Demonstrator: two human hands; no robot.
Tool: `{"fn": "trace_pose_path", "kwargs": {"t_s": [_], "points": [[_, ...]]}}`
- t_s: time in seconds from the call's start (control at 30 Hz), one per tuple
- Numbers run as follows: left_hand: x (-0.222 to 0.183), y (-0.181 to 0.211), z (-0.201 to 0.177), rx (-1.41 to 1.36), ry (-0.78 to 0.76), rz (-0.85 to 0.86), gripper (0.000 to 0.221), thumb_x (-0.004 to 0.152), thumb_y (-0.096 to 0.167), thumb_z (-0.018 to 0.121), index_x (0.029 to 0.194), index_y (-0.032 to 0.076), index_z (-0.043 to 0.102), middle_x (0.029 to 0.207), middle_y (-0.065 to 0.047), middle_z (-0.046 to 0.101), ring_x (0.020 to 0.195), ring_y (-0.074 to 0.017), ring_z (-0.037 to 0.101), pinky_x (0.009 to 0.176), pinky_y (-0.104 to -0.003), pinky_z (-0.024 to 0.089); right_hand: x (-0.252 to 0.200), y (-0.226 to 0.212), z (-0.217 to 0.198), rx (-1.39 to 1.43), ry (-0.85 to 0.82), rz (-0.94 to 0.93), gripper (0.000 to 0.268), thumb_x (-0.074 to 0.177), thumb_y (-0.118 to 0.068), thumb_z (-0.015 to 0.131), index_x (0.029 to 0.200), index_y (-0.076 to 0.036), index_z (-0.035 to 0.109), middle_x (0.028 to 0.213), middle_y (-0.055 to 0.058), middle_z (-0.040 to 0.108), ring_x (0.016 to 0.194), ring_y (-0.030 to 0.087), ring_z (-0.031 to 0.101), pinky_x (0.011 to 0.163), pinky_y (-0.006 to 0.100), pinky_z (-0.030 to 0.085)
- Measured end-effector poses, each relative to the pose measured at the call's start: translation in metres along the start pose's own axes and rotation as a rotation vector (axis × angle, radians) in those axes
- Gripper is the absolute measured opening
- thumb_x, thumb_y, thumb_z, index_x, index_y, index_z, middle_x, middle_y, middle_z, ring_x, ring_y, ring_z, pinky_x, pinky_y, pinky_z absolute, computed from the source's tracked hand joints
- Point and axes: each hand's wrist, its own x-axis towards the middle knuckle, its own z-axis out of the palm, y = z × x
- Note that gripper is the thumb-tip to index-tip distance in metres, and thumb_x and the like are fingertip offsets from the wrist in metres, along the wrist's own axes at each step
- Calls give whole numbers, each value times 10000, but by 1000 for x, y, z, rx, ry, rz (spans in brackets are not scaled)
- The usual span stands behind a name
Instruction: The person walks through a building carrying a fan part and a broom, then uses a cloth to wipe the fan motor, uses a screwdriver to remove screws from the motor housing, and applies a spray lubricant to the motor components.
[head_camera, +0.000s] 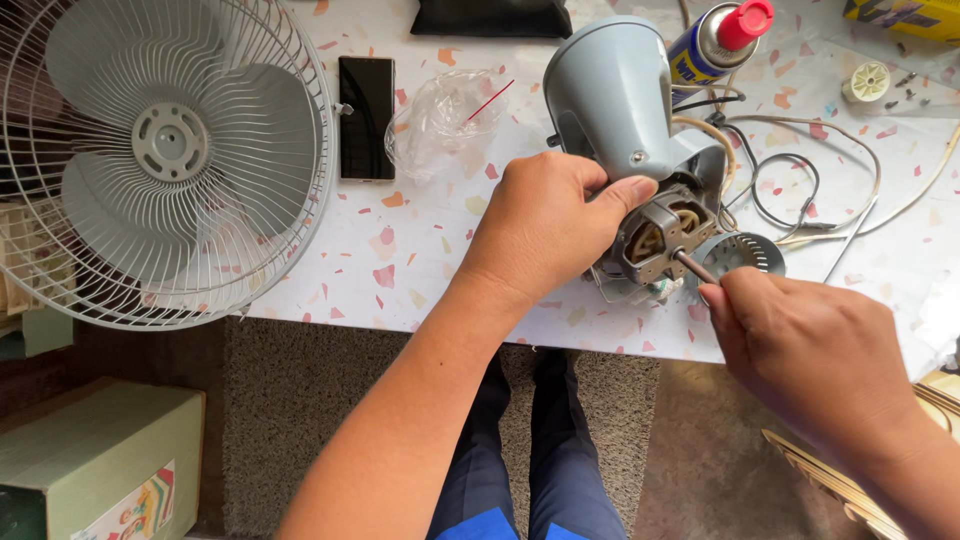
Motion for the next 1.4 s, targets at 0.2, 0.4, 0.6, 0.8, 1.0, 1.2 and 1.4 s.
{"fn": "trace_pose_path", "kwargs": {"t_s": [0.2,0.4,0.6,0.8,1.0,1.2,1.4], "points": [[7,20,-2,-42,-17,-45,477,840,532,624,634,104,665,630,-124,677,660,-289,660,648,-409,456,8,17,-2,24,-114,142,334,1133,-415,522,863,-224,573,591,30,583,608,284,629,612,446,489],[18,33,18,-42,-13,-51,522,790,551,613,869,61,773,927,-219,763,947,-448,697,821,-493,539,16,31,1,815,-260,734,472,1183,-311,570,836,-80,791,623,80,543,559,191,419,546,338,322],[25,38,27,-30,46,6,523,805,544,616,850,37,736,910,-221,753,885,-460,694,773,-526,540,17,41,9,1223,-236,840,484,1193,-255,541,829,49,639,570,79,339,510,140,254,436,268,126],[33,46,23,11,-17,-22,538,817,559,598,941,58,748,985,-227,754,921,-451,705,813,-505,550,15,42,-4,721,-175,571,388,1145,-258,601,844,-72,760,496,30,279,498,170,264,500,332,222],[38,54,26,-5,-45,-24,528,796,540,633,971,57,758,996,-206,773,948,-424,720,816,-478,562,4,61,9,434,66,2,250,1137,-163,579,987,16,667,665,142,524,570,283,498,632,399,408],[51,66,50,-9,-65,-11,486,807,509,624,1024,110,796,1026,-166,793,1019,-365,741,852,-414,586,-22,102,61,475,138,46,191,1190,-102,657,1162,73,729,861,175,624,842,305,553,880,420,443],[45,70,58,-74,-89,41,388,817,428,648,1017,126,788,1009,-167,788,958,-365,756,770,-426,608,-47,135,105,679,105,262,182,1240,-62,686,1185,97,618,1053,174,594,968,261,554,955,353,441]]}}
